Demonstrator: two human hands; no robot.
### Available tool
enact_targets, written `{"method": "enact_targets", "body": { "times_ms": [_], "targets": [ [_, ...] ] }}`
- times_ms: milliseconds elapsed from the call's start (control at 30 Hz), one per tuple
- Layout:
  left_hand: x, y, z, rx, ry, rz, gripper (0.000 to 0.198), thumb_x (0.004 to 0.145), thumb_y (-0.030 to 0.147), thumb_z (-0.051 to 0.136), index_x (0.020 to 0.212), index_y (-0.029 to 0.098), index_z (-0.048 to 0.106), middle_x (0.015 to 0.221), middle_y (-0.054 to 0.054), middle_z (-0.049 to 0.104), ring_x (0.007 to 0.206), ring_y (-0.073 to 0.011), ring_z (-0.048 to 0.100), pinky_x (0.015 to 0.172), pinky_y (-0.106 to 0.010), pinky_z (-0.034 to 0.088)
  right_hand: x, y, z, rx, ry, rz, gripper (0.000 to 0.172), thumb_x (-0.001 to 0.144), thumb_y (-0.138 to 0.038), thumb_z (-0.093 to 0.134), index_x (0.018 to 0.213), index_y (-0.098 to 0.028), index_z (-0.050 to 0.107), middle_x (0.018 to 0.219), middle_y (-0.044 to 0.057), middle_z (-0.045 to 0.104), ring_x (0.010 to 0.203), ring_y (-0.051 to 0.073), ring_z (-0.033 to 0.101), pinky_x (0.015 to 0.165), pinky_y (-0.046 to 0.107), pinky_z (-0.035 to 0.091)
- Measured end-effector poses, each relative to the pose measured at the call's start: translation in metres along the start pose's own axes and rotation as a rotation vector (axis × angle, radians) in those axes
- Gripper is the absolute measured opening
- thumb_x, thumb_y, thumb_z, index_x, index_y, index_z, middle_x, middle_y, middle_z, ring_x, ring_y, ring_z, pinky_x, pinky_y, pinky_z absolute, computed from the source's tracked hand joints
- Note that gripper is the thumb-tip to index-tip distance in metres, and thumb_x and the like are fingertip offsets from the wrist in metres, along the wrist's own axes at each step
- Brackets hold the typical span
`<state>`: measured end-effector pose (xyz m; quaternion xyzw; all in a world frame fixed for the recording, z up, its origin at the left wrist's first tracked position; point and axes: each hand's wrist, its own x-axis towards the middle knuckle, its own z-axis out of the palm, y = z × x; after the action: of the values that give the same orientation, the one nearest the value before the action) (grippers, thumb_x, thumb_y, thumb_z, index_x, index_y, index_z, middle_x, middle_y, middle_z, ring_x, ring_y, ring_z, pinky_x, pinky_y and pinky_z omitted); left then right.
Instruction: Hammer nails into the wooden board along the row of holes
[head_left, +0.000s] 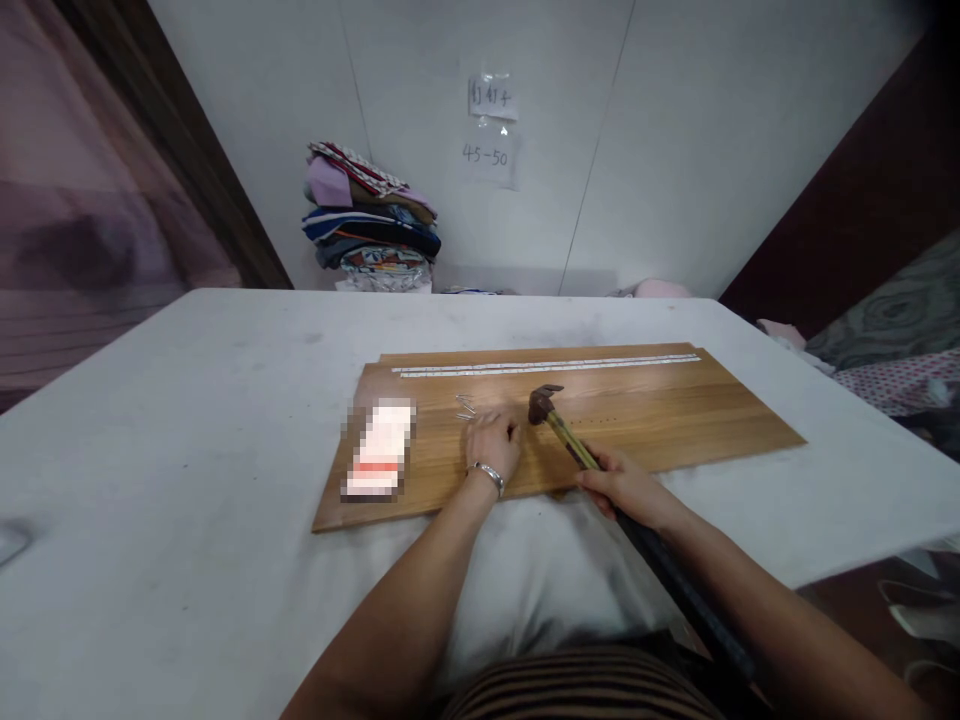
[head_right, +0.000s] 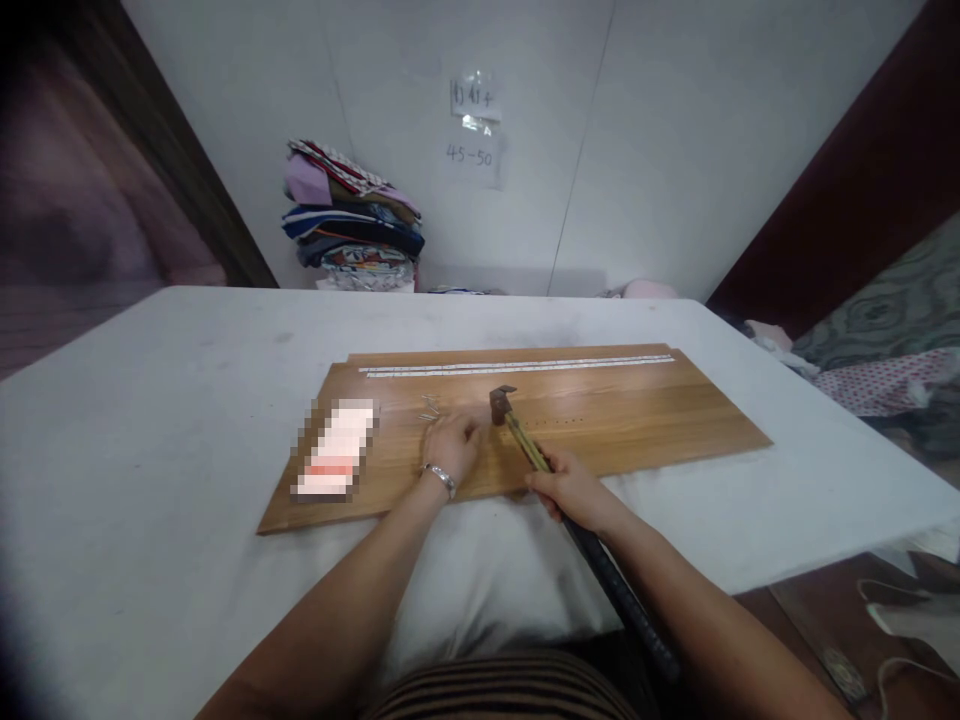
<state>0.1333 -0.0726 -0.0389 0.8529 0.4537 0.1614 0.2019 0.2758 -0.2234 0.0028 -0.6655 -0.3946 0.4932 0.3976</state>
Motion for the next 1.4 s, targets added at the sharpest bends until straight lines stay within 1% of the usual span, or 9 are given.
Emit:
{"method": "enact_targets", "body": {
  "times_ms": [167, 467, 600, 800, 967, 1233, 1300, 1400],
  "targets": [
    [-0.0005, 0.0014, -0.0016, 0.007, -0.013, -0.017, 0.019, 0.090, 0.024, 0.055, 0.088, 0.021, 0.074, 0.098, -0.009, 0.073, 0.104, -0.0243, 0.062, 0.091, -0.036, 0.043, -0.0005, -0.0006, 0.0004, 0.005, 0.011, -0.003, 0.035, 0.072, -0.032, 0.061, 0.105, -0.020, 0.053, 0.048, -0.012, 0.042, 0.035, 0.008, 0.036, 0.035, 0.021, 0.031],
    [0.0008, -0.0006, 0.0003, 0.010, -0.005, -0.012, 0.019, 0.090, 0.023, 0.055, 0.088, 0.020, 0.073, 0.099, -0.009, 0.073, 0.104, -0.0253, 0.062, 0.091, -0.036, 0.042, 0.0015, 0.0028, -0.0013, 0.004, 0.003, -0.007, 0.029, 0.072, -0.031, 0.060, 0.098, -0.020, 0.053, 0.049, -0.012, 0.044, 0.036, 0.007, 0.037, 0.035, 0.021, 0.032],
    [0.0007, -0.0008, 0.0004, 0.004, -0.007, -0.001, 0.019, 0.089, 0.023, 0.055, 0.088, 0.020, 0.074, 0.099, -0.009, 0.073, 0.104, -0.0256, 0.063, 0.091, -0.037, 0.042, -0.0006, -0.0002, -0.0011, 0.000, 0.018, -0.008, 0.031, 0.073, -0.032, 0.060, 0.101, -0.020, 0.053, 0.048, -0.012, 0.044, 0.036, 0.008, 0.037, 0.036, 0.021, 0.031],
    [0.0008, -0.0015, 0.0024, -0.004, 0.002, -0.013, 0.018, 0.089, 0.023, 0.056, 0.088, 0.021, 0.074, 0.097, -0.009, 0.073, 0.104, -0.0250, 0.062, 0.092, -0.037, 0.042, 0.0007, -0.0011, -0.0002, 0.001, -0.001, -0.001, 0.034, 0.072, -0.031, 0.061, 0.103, -0.020, 0.053, 0.048, -0.012, 0.044, 0.035, 0.008, 0.036, 0.035, 0.021, 0.031],
    [0.0008, -0.0012, 0.0017, -0.009, 0.013, -0.003, 0.018, 0.089, 0.022, 0.056, 0.087, 0.021, 0.074, 0.098, -0.009, 0.073, 0.103, -0.0246, 0.063, 0.091, -0.036, 0.043, 0.0006, 0.0019, -0.0019, -0.011, 0.011, -0.021, 0.034, 0.075, -0.030, 0.060, 0.107, -0.020, 0.054, 0.048, -0.012, 0.044, 0.035, 0.008, 0.038, 0.035, 0.021, 0.031],
    [0.0003, 0.0001, -0.0002, -0.012, 0.001, -0.011, 0.017, 0.089, 0.022, 0.056, 0.086, 0.020, 0.073, 0.098, -0.009, 0.073, 0.103, -0.0248, 0.063, 0.092, -0.036, 0.043, 0.0012, 0.0046, -0.0018, -0.007, 0.001, -0.011, 0.027, 0.075, -0.032, 0.061, 0.098, -0.021, 0.054, 0.047, -0.012, 0.043, 0.035, 0.008, 0.036, 0.036, 0.021, 0.031],
    [0.0006, -0.0005, 0.0007, -0.021, 0.012, -0.010, 0.017, 0.089, 0.022, 0.056, 0.087, 0.021, 0.073, 0.098, -0.009, 0.073, 0.103, -0.0245, 0.063, 0.093, -0.036, 0.042, 0.0006, 0.0043, -0.0017, -0.004, 0.007, -0.008, 0.028, 0.074, -0.032, 0.062, 0.099, -0.021, 0.055, 0.049, -0.011, 0.044, 0.035, 0.008, 0.037, 0.035, 0.021, 0.032],
    [0.0009, -0.0013, 0.0016, -0.027, 0.016, -0.005, 0.016, 0.088, 0.021, 0.056, 0.087, 0.022, 0.073, 0.099, -0.008, 0.073, 0.102, -0.0239, 0.063, 0.092, -0.035, 0.043, -0.0004, 0.0026, -0.0016, 0.005, 0.021, -0.008, 0.035, 0.073, -0.031, 0.062, 0.106, -0.020, 0.055, 0.051, -0.011, 0.045, 0.036, 0.008, 0.038, 0.035, 0.021, 0.032]
  ]
}}
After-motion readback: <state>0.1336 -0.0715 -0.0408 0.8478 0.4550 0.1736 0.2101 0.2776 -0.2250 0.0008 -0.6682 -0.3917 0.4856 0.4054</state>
